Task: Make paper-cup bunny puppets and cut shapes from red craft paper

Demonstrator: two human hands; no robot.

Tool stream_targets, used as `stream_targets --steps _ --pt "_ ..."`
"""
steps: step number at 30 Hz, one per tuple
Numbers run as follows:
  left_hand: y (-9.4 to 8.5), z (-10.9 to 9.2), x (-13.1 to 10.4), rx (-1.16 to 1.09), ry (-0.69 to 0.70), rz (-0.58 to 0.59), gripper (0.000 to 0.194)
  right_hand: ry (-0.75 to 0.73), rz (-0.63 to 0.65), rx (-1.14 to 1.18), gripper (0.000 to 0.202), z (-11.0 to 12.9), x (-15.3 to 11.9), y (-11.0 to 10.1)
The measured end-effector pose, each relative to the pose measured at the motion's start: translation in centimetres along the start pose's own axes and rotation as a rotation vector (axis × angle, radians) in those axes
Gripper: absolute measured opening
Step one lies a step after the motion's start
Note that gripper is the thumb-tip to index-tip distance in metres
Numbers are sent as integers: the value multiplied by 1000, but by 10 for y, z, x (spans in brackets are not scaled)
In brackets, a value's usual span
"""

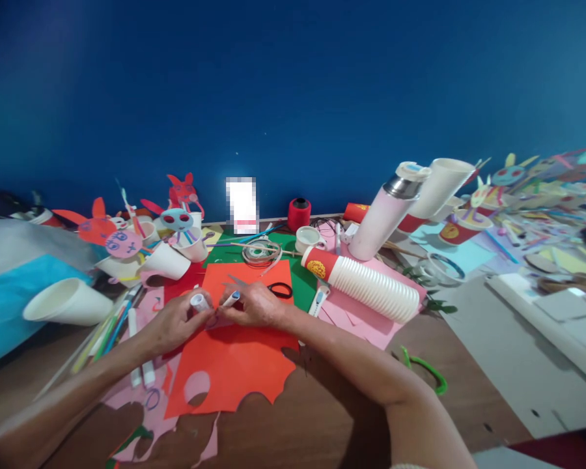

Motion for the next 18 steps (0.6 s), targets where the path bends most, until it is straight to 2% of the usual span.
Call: stream_targets --steps 7,12,14,18 --pt "1 6 -1 26 -63 1 20 -101 18 -82 12 13 -6 1" --pt "1 9 0 15 -58 -23 22 -106 42 56 15 19 -11 6" --pt "0 9 -1 7 -47 -29 23 -28 -13 216 12 13 -11 3" --pt "2 11 -2 -43 -56 -18 21 197 -248 476 5 -17 -12 -11"
Point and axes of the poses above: each hand's wrist, its own x-axis towards the middle knuckle, its own y-axis out of the palm, z = x × y, the point moved 9 cm from there along x, towards the middle knuckle, and after that the axes turned 3 degrees about -y, right-handed, at the moved point
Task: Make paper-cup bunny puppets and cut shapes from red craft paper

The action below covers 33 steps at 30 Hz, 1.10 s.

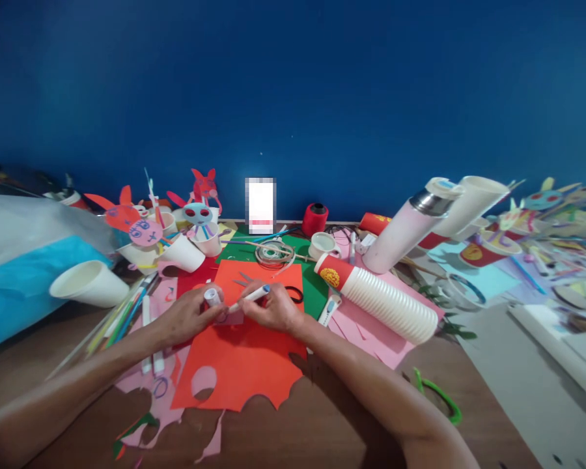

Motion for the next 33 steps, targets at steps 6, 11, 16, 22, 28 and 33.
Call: stream_targets --steps 6,11,16,22,28,33 --pt "-12 8 -4 -279 -76 -41 19 63 -166 122 12 -20 8 -19" --pt "-43 27 -14 -510 -179 -151 18 54 -210 131 15 -19 9 -20" --pt "-58 43 -27 -368 -240 -157 20 -14 -110 5 16 7 9 -11" --pt "-65 60 -34 -122 -175 -221 22 -204 275 -429 47 41 2 34" --pt "-73 71 -38 -70 -170 -246 20 -199 213 -500 25 31 6 57" --pt "-76 85 -38 -144 -249 -289 23 -150 98 -578 27 15 -1 48"
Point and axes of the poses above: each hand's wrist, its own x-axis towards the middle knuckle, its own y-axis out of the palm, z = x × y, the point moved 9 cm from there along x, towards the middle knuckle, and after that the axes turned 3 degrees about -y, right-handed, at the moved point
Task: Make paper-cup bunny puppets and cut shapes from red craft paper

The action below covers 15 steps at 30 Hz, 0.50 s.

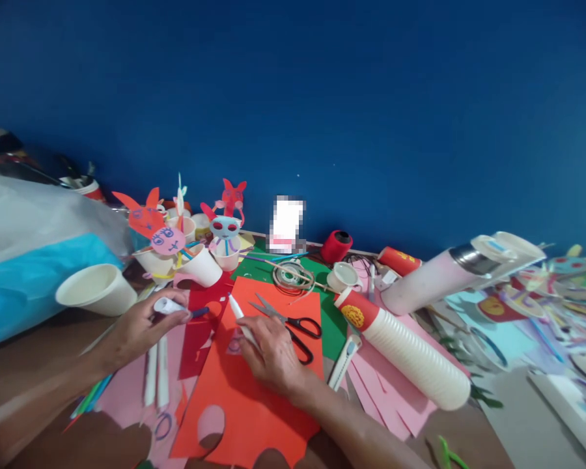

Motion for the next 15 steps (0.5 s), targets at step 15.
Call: stream_targets --steps 15 --pt "10 23 -8 -866 -276 51 26 176 17 119 16 -12 0 -1"
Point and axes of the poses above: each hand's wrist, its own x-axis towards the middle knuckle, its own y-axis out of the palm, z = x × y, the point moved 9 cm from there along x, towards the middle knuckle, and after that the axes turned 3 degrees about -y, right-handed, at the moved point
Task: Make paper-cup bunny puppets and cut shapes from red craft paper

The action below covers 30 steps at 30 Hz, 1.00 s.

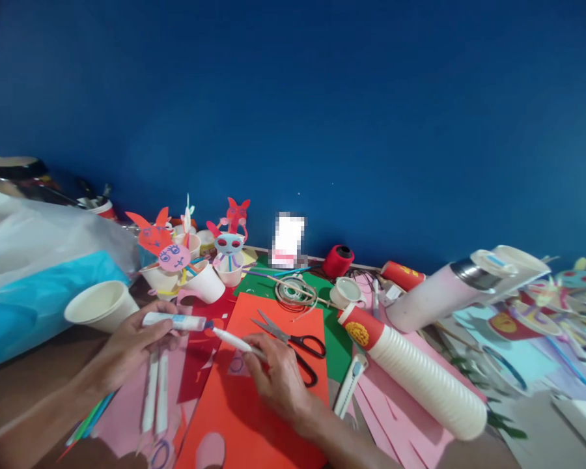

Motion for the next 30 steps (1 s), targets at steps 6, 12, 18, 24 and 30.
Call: stream_targets --steps 6,12,18,24,30 --pt "6 1 -2 48 -76 61 27 -20 -41 24 15 1 2 -12" --pt "27 -22 -14 722 122 248 12 78 -65 115 19 -17 2 -13" --pt "30 -31 -12 1096 394 295 10 53 -34 110 15 -16 3 -6" --pt "33 -30 4 1243 564 46 24 23 -6 22 15 -12 1 1" --pt "51 -16 9 1291 579 156 28 -24 -19 -69 14 -8 1 -3"
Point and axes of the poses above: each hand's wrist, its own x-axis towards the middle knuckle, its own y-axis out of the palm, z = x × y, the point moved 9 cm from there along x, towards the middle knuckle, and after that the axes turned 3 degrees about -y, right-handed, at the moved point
